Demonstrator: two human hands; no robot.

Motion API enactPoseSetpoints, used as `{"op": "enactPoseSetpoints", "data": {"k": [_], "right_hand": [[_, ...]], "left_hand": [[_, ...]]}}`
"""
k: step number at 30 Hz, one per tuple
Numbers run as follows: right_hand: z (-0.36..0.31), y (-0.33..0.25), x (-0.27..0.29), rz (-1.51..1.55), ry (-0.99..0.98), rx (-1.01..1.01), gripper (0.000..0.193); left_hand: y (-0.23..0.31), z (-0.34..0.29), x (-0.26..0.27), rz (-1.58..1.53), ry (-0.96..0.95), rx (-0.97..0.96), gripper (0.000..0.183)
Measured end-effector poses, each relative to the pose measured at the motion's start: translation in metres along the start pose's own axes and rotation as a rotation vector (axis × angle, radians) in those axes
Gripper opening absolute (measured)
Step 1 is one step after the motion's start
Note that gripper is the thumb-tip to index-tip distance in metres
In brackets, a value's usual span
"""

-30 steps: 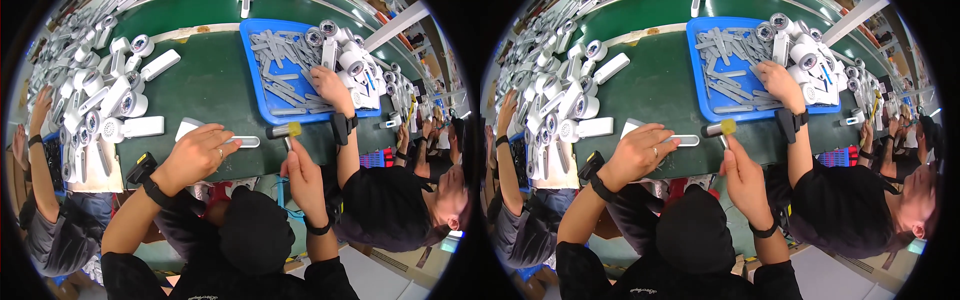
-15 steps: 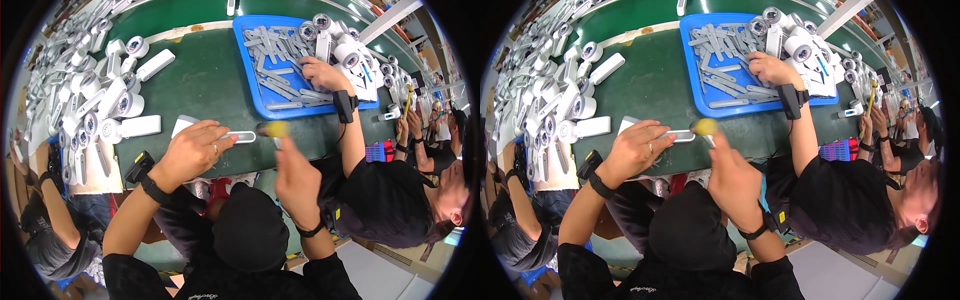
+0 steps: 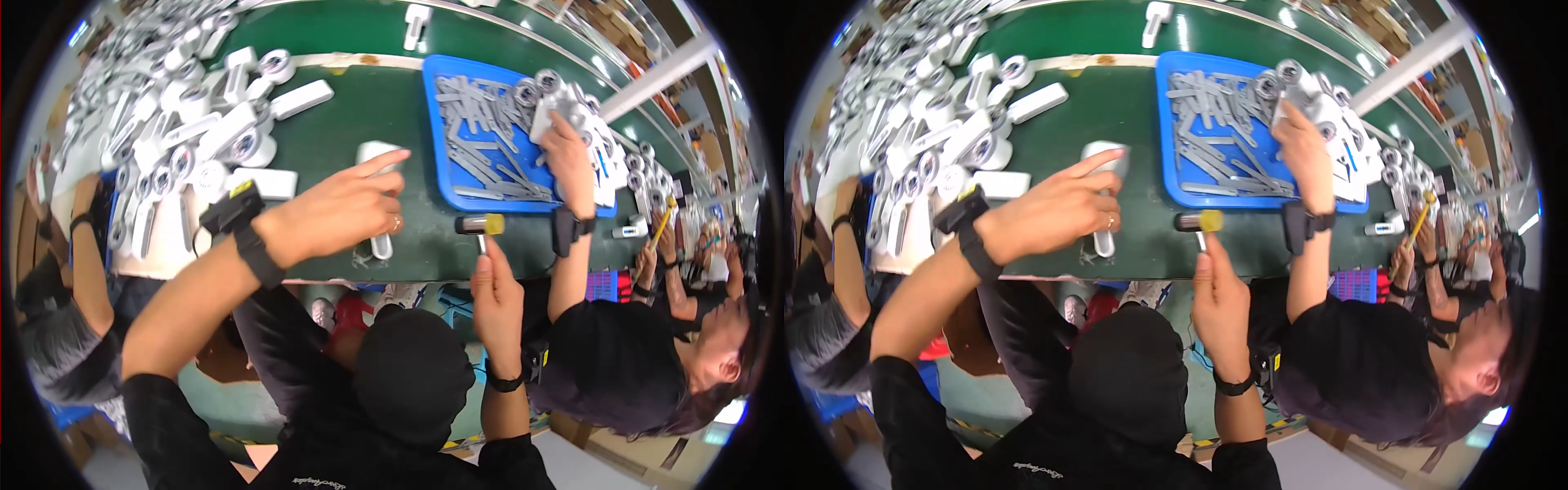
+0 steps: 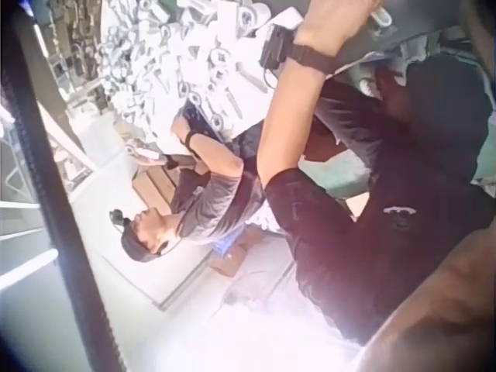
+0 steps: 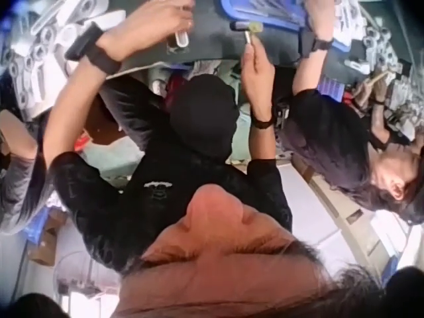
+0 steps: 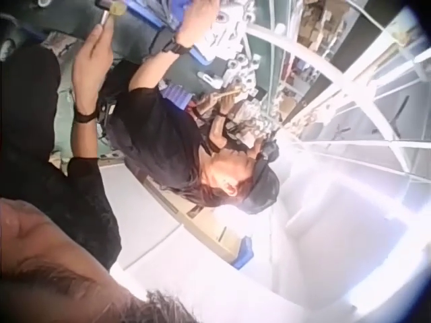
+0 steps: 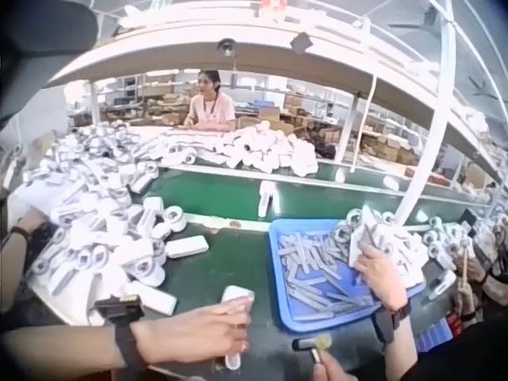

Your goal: Assemble plastic handheld tool components by inserting pins and using a mallet to secure them.

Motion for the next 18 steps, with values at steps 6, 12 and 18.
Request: {"op": "enactPoseSetpoints", "data": {"k": [6, 12, 18], "right_hand": [[0.006, -0.013, -0.008, 0.029, -0.15, -0.03, 0.033], [0.024, -0.044, -0.021, -0.144, -0.132, 0.264, 0.032], [0.038, -0.066, -0.038, -0.346, -0.136, 0.389, 0.027]], "left_hand": [[0.001, -0.04, 0.002, 0.1, 0.152, 0.031, 0.018], [0.061, -0.054, -0.061, 0.072, 0.605, 0.677, 0.042], [0.035, -0.071, -0.06, 0.044, 0.676, 0.586, 0.027]]}}
Point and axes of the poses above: each hand's wrist, its own z-axis towards the middle knuckle, its own x-axis out of the back of the hand, y = z × x, the point moved 1 cm from there along z, towards the middle knuckle, and after that the axes turned 5 degrees about -x, right-handed, at the moved point
